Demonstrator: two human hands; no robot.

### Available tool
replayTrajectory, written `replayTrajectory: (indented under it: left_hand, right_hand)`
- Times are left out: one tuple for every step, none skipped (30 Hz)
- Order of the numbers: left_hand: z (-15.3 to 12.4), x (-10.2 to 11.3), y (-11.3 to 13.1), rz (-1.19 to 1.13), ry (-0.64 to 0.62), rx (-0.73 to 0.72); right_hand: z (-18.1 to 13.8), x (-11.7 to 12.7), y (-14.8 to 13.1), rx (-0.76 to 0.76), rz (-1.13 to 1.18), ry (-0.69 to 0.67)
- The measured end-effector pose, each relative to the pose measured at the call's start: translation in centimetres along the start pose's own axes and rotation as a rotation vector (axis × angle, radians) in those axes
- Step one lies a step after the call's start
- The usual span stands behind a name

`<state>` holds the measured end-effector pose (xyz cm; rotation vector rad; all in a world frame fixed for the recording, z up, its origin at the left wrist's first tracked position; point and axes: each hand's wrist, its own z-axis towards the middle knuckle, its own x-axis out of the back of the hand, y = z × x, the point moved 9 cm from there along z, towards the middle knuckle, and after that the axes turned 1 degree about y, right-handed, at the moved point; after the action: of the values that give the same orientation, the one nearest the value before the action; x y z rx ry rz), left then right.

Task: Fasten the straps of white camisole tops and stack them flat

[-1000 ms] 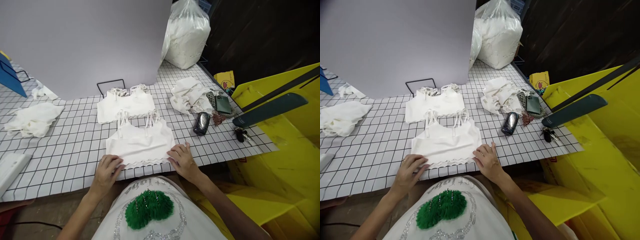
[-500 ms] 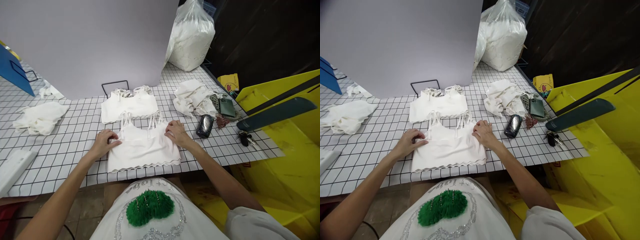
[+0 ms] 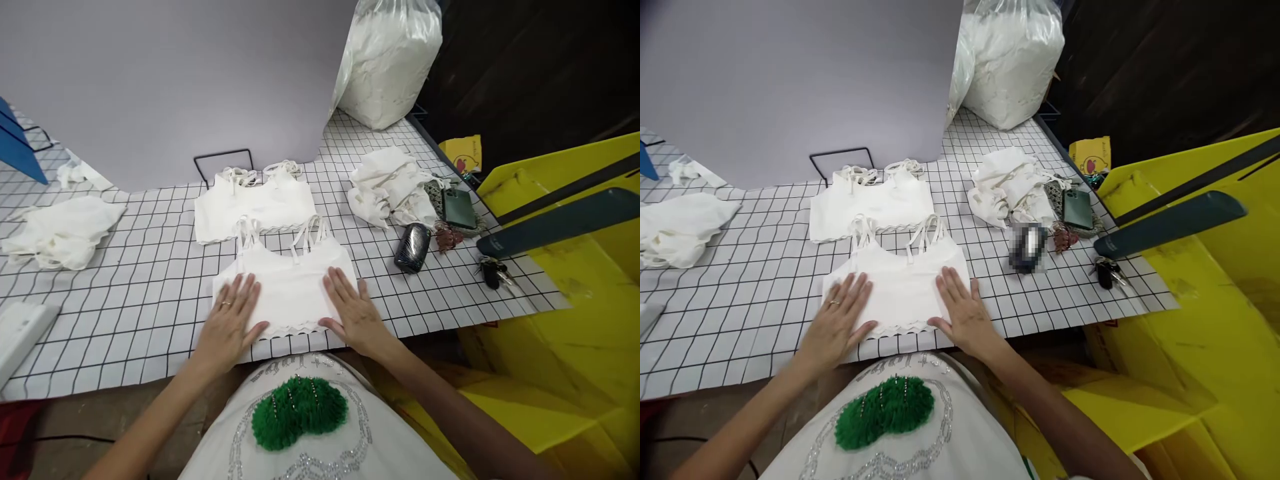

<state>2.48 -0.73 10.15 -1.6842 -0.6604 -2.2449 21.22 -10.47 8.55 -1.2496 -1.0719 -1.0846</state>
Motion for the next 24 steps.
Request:
replayTrajectory:
  left_hand:
    - [-0.6, 0.5, -0.6, 0.028, 0.026, 0.012]
    - [-1.0, 0.9, -1.1, 0.044, 0.048, 0.007]
    - [-1.3, 1.4, -1.5, 0.057, 0.078, -0.015]
    - [-1.5, 1.8, -1.6, 0.07, 0.105, -0.048]
    - [-1.6, 2.1, -1.7, 0.079, 0.138, -0.081]
    - [-1.5, 2.4, -1.9, 0.083, 0.172, -0.09]
    - [-1.3, 2.6, -2.0, 0.076, 0.203, -0.088]
    - [-1.1, 2.8, -2.1, 0.066, 0.235, -0.094]
    - [-0.9, 3.0, -2.1, 0.054, 0.261, -0.098]
    - [-0.6, 3.2, -2.0, 0.04, 0.284, -0.109]
    - [-0.4, 3.5, -1.9, 0.027, 0.301, -0.125]
    - [0.0, 3.8, -1.8, 0.013, 0.313, -0.139]
    - [0.4, 4.2, -1.7, -0.002, 0.319, -0.149]
    - [0.8, 4.6, -1.5, -0.021, 0.324, -0.154]
    - [1.3, 5.0, -1.4, -0.039, 0.329, -0.155]
    - [1.7, 5.5, -1.2, -0.054, 0.337, -0.155]
    - [2.1, 6.0, -1.0, -0.065, 0.347, -0.157]
    - [2.3, 6.5, -0.9, -0.07, 0.358, -0.162]
    - [2.3, 6.9, -0.9, -0.07, 0.366, -0.164]
    - [2.2, 7.3, -1.1, -0.067, 0.378, -0.168]
    - [1.8, 7.7, -1.4, -0.066, 0.389, -0.166]
    - [1.3, 8.0, -2.1, -0.073, 0.398, -0.15]
    - [0.8, 8.2, -3.0, -0.088, 0.406, -0.116]
    - [0.2, 8.5, -4.0, -0.108, 0.419, -0.069]
  right_hand:
    - [-1.0, 0.2, 0.8, -0.042, -0.005, 0.004]
    - [-1.8, 0.6, 1.6, -0.072, -0.004, 0.01]
    - [-2.4, 1.0, 2.4, -0.089, 0.007, 0.017]
    - [-2.6, 1.6, 3.2, -0.101, 0.028, 0.032]
    - [-2.5, 2.5, 4.2, -0.115, 0.063, 0.064]
    - [-2.1, 3.8, 5.6, -0.136, 0.11, 0.119]
    - [-1.4, 5.5, 7.2, -0.162, 0.16, 0.2]
    - [-0.5, 7.6, 9.1, -0.188, 0.205, 0.299]
    - [0.4, 9.8, 11.2, -0.211, 0.24, 0.403]
    - [1.4, 12.0, 13.2, -0.225, 0.238, 0.49]
    - [2.7, 13.9, 15.2, -0.242, 0.207, 0.542]
    - [4.3, 15.1, 17.0, -0.27, 0.148, 0.536]
    - [6.0, 15.9, 18.7, -0.316, 0.069, 0.495]
    - [7.8, 16.1, 20.3, -0.366, -0.001, 0.431]
    - [9.4, 16.2, 21.5, -0.387, -0.024, 0.401]
    - [11.0, 16.2, 22.4, -0.406, -0.041, 0.378]
    - [12.3, 16.0, 23.2, -0.428, -0.049, 0.364]
    - [13.5, 15.9, 23.9, -0.448, -0.049, 0.362]
    - [14.3, 15.8, 24.5, -0.474, -0.05, 0.362]
    - [14.9, 16.0, 25.2, -0.501, -0.049, 0.367]
    - [15.3, 16.5, 25.9, -0.524, -0.042, 0.381]
    - [15.4, 17.3, 26.7, -0.542, -0.033, 0.404]
    - [15.4, 18.5, 27.4, -0.556, -0.023, 0.438]
    - [15.1, 20.1, 28.1, -0.568, -0.013, 0.483]
